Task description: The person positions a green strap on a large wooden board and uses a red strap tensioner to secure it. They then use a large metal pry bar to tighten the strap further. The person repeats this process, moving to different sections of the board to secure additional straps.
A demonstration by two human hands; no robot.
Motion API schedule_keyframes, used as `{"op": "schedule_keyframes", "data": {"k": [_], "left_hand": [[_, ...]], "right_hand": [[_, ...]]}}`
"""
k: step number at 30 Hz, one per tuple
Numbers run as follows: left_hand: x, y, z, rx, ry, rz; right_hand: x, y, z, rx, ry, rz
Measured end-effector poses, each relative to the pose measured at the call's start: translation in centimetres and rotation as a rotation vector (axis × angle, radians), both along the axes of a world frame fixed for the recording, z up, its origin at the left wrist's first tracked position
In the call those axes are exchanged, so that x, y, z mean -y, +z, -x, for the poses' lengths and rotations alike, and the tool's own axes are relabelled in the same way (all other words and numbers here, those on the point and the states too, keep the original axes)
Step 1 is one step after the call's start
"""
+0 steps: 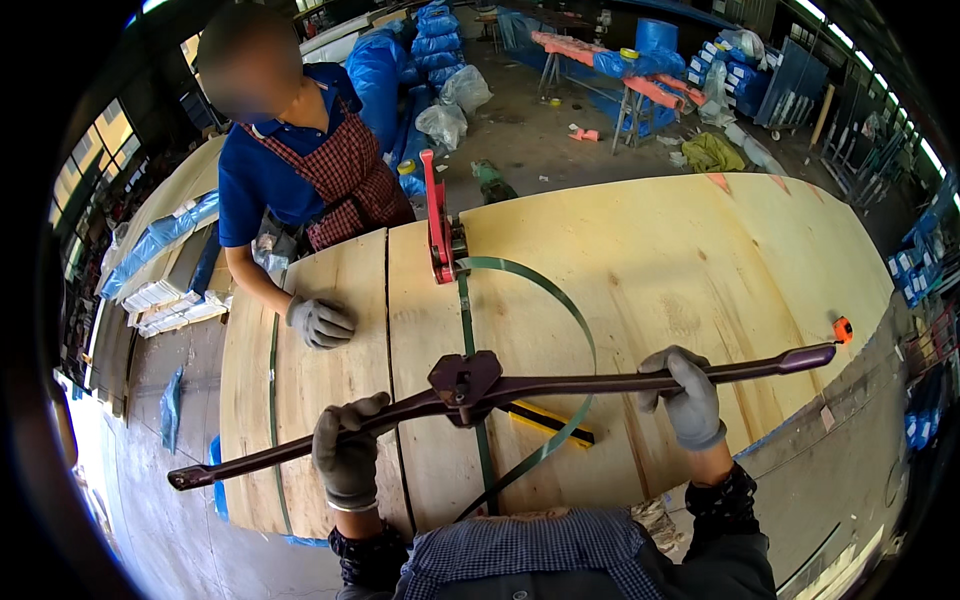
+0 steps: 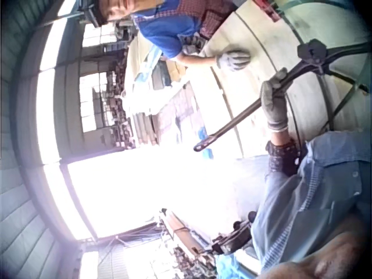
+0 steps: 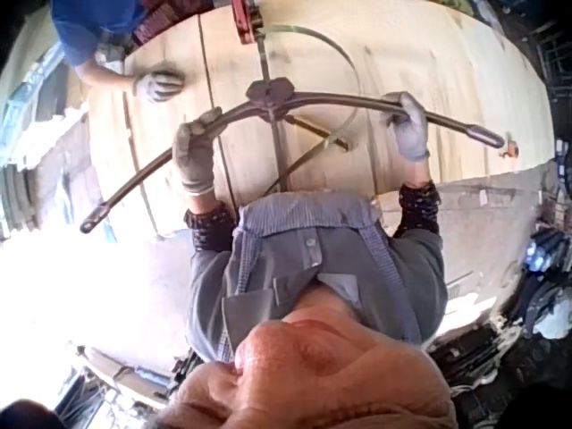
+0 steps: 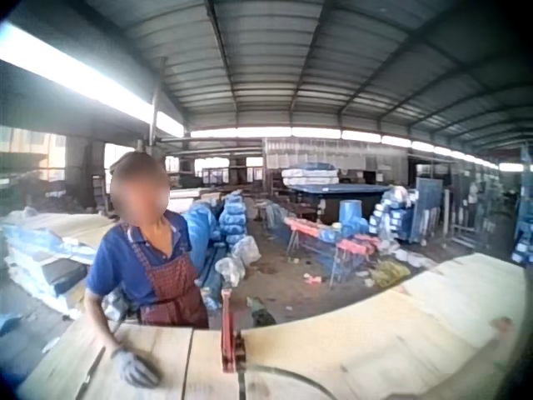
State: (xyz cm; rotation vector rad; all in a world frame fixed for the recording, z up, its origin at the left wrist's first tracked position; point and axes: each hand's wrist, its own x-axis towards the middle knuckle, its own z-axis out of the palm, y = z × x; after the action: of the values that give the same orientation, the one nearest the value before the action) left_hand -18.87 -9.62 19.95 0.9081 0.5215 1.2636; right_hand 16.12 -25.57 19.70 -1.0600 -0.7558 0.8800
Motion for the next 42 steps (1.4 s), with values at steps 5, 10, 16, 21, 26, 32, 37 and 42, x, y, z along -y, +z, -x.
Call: {"op": "schedule_keyframes", "data": {"k": [5,10,16,21,26,32,37,42], "left_hand": [[4.2,5.4,1.9,-0.183,0.006,-0.498],[10.4,9.6,-1.3,-0.298,0.359,-0.618],[17.0,13.3,-1.8,-0.561,0.452,-0.536],[21.5,15.6,-1.0,-0.623,0.565,-0.502],[22.9,15.4,0.0,-0.852,0.515,-0.422],[24.4,13.1,-2.3,-1.075,0.012,-0.49],[28.1,9.2,-4.9,-1.18,-0.537,-0.873],[32.4,3.7,-3.3,-0.89,-0.861,-1.084]], "right_hand": [[6.3,3.6,1.9,0.113,0.011,-0.033],[6.4,6.6,2.1,0.56,0.27,-0.441],[7.0,8.6,2.8,0.529,0.53,-0.476],[7.6,7.6,3.5,0.442,0.606,-0.543],[8.3,4.9,7.4,0.301,0.514,-0.752],[13.7,4.9,9.9,0.162,0.575,-0.651],[21.0,7.4,14.3,-0.222,0.557,-0.599],[28.6,7.1,18.0,-0.204,0.356,-0.595]]}}
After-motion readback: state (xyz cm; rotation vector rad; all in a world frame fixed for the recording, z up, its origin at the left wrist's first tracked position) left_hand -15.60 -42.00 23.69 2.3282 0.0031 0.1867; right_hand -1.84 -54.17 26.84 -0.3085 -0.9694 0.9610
